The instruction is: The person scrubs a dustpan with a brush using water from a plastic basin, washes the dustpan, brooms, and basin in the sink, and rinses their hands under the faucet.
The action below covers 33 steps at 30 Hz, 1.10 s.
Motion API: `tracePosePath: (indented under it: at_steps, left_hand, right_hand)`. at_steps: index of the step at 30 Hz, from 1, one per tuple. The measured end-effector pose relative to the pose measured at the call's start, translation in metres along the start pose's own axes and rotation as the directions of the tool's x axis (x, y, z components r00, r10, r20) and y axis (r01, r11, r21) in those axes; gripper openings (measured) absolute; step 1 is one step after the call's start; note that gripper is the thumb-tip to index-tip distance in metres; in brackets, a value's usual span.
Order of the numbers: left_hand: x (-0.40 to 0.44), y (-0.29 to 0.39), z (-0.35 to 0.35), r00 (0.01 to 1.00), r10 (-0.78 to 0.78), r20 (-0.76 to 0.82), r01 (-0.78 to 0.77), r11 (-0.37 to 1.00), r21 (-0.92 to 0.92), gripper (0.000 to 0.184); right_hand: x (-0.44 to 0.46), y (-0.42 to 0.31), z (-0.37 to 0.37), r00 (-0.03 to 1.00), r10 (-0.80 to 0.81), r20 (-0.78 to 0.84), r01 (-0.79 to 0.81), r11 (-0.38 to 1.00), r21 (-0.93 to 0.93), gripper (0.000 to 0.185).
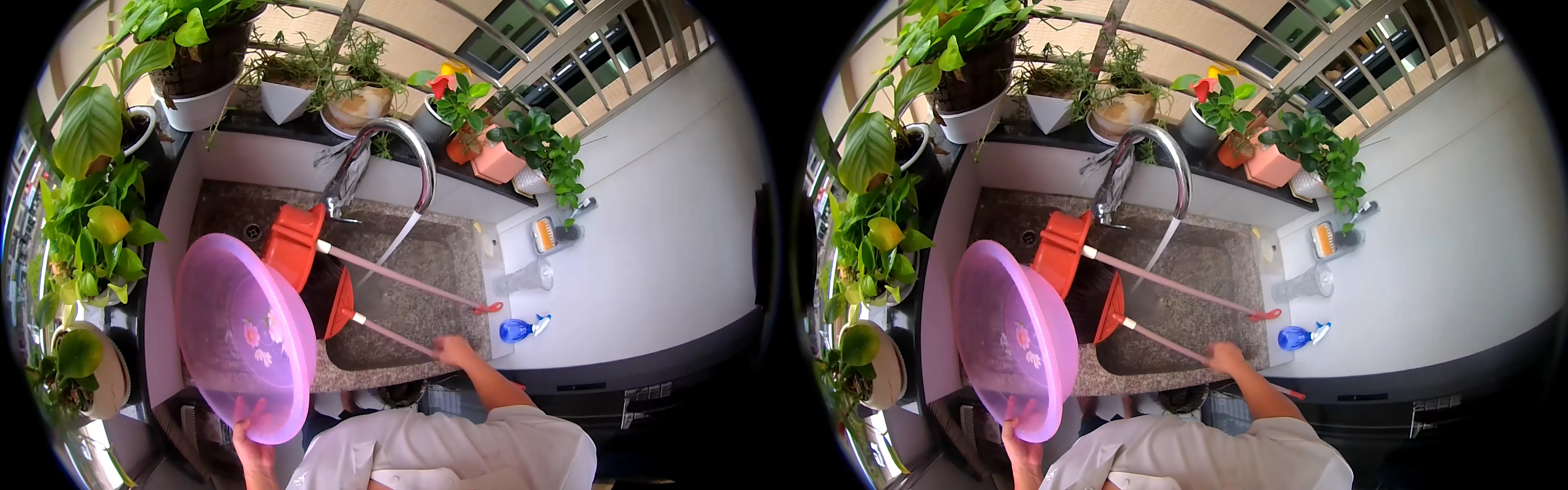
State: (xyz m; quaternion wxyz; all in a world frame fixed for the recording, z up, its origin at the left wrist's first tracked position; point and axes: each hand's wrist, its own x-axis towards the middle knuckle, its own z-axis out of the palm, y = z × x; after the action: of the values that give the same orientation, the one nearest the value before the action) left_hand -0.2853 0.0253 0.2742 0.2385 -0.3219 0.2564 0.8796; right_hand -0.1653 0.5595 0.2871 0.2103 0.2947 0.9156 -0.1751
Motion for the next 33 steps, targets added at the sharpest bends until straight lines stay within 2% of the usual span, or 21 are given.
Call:
tracePosePath:
  at_steps: [1, 2, 3, 4, 5, 6, 8, 9, 11, 14, 16, 18, 20, 21, 22, 24, 27, 28, 30, 32, 33]
  left_hand:
    - [-0.001, -0.001, 0.003, 1.0, 0.009, 0.02, -0.009, 1.0, 0.02, 0.073]
    - [0.0, -0.001, 0.009, 0.999, 0.019, 0.032, -0.02, 0.999, 0.045, 0.075]
    - [-0.005, 0.0, 0.012, 0.999, 0.03, 0.023, -0.031, 0.997, 0.076, 0.076]
    - [-0.007, 0.001, 0.012, 1.0, 0.027, -0.01, -0.026, 0.997, 0.076, 0.076]
    - [-0.005, 0.001, 0.005, 0.999, 0.036, 0.034, -0.039, 0.995, 0.089, 0.076]
    - [-0.005, 0.001, 0.01, 0.999, 0.045, 0.022, -0.047, 0.996, 0.072, 0.077]
    - [0.005, -0.001, 0.001, 0.994, 0.054, 0.09, -0.056, 0.998, 0.023, 0.07]
    - [0.01, -0.002, 0.0, 0.996, 0.054, 0.077, -0.053, 0.998, -0.019, 0.065]
    - [0.01, -0.002, 0.013, 0.995, 0.094, 0.014, -0.093, 0.994, -0.053, 0.052]
    - [0.026, -0.009, 0.003, 0.992, 0.12, -0.041, -0.122, 0.99, -0.071, 0.041]
    - [0.033, -0.009, -0.004, 0.998, 0.063, 0.002, -0.062, 0.992, -0.114, 0.041]
    - [0.027, -0.012, 0.014, 0.993, 0.118, 0.003, -0.116, 0.979, -0.169, 0.05]
    - [0.027, -0.019, 0.017, 0.974, 0.219, 0.06, -0.201, 0.955, -0.218, 0.06]
    - [0.027, -0.027, 0.012, 0.962, 0.259, 0.085, -0.232, 0.941, -0.244, 0.065]
    - [0.027, -0.034, 0.004, 0.97, 0.226, 0.093, -0.194, 0.944, -0.268, 0.074]
    - [0.019, -0.048, 0.004, 0.968, 0.19, 0.166, -0.146, 0.958, -0.247, 0.074]
    - [0.016, -0.062, 0.011, 0.972, 0.231, 0.038, -0.209, 0.931, -0.298, 0.073]
    - [0.018, -0.066, 0.003, 0.981, 0.193, 0.015, -0.181, 0.94, -0.289, 0.069]
    - [0.031, -0.08, -0.019, 0.992, 0.121, -0.03, -0.125, 0.952, -0.28, 0.063]
    - [0.033, -0.104, -0.032, 0.995, -0.011, -0.099, -0.001, 0.992, -0.125, 0.04]
    - [0.025, -0.114, -0.019, 0.989, -0.083, -0.125, 0.099, 0.987, 0.127, 0.037]
  right_hand:
    - [0.005, -0.018, -0.014, 0.996, 0.0, -0.089, 0.011, 0.992, 0.126, 0.04]
    - [0.026, -0.019, -0.013, 0.97, -0.033, -0.242, 0.126, 0.915, 0.383, 0.032]
    - [0.033, -0.054, -0.038, 0.988, 0.133, -0.073, 0.001, 0.476, 0.88, 0.02]
    - [0.04, -0.081, -0.067, 0.995, 0.095, -0.04, 0.029, 0.116, 0.993, 0.013]
    - [0.055, -0.094, -0.079, 0.994, 0.048, -0.097, 0.105, -0.211, 0.972, 0.014]
    - [0.073, -0.109, -0.087, 0.992, 0.11, -0.062, 0.107, -0.472, 0.875, 0.014]
    - [0.115, -0.123, -0.096, 0.99, 0.125, -0.063, 0.116, -0.481, 0.869, 0.014]
    - [0.136, -0.129, -0.097, 0.994, 0.104, -0.032, 0.083, -0.536, 0.84, 0.015]
    - [0.166, -0.15, -0.097, 0.997, 0.079, 0.021, 0.023, -0.509, 0.861, 0.018]
    - [0.195, -0.172, -0.085, 0.989, -0.112, 0.096, -0.135, -0.432, 0.892, 0.017]
    - [0.202, -0.185, -0.087, 0.994, -0.068, 0.082, -0.106, -0.556, 0.825, 0.012]
    - [0.213, -0.195, -0.083, 0.999, 0.019, -0.032, 0.037, -0.564, 0.825, 0.009]
    - [0.225, -0.201, -0.071, 0.996, 0.079, 0.033, 0.017, -0.562, 0.827, 0.007]
    - [0.227, -0.205, -0.072, 0.988, 0.145, 0.05, 0.031, -0.51, 0.86, 0.005]
    - [0.224, -0.205, -0.071, 0.985, 0.17, -0.017, 0.096, -0.471, 0.877, 0.005]
    - [0.217, -0.201, -0.076, 0.986, 0.093, -0.135, 0.14, -0.044, 0.989, 0.008]
    - [0.2, -0.212, -0.09, 0.993, 0.114, -0.022, -0.022, 0.377, 0.926, 0.011]
    - [0.205, -0.213, -0.088, 0.994, 0.108, -0.001, -0.008, 0.087, 0.996, 0.011]
    - [0.227, -0.208, -0.09, 0.996, 0.077, 0.036, 0.006, -0.488, 0.873, 0.01]
    - [0.238, -0.203, -0.089, 0.991, 0.072, 0.115, -0.062, -0.517, 0.854, 0.008]
    - [0.239, -0.205, -0.088, 0.987, 0.103, 0.122, -0.054, -0.505, 0.861, 0.008]
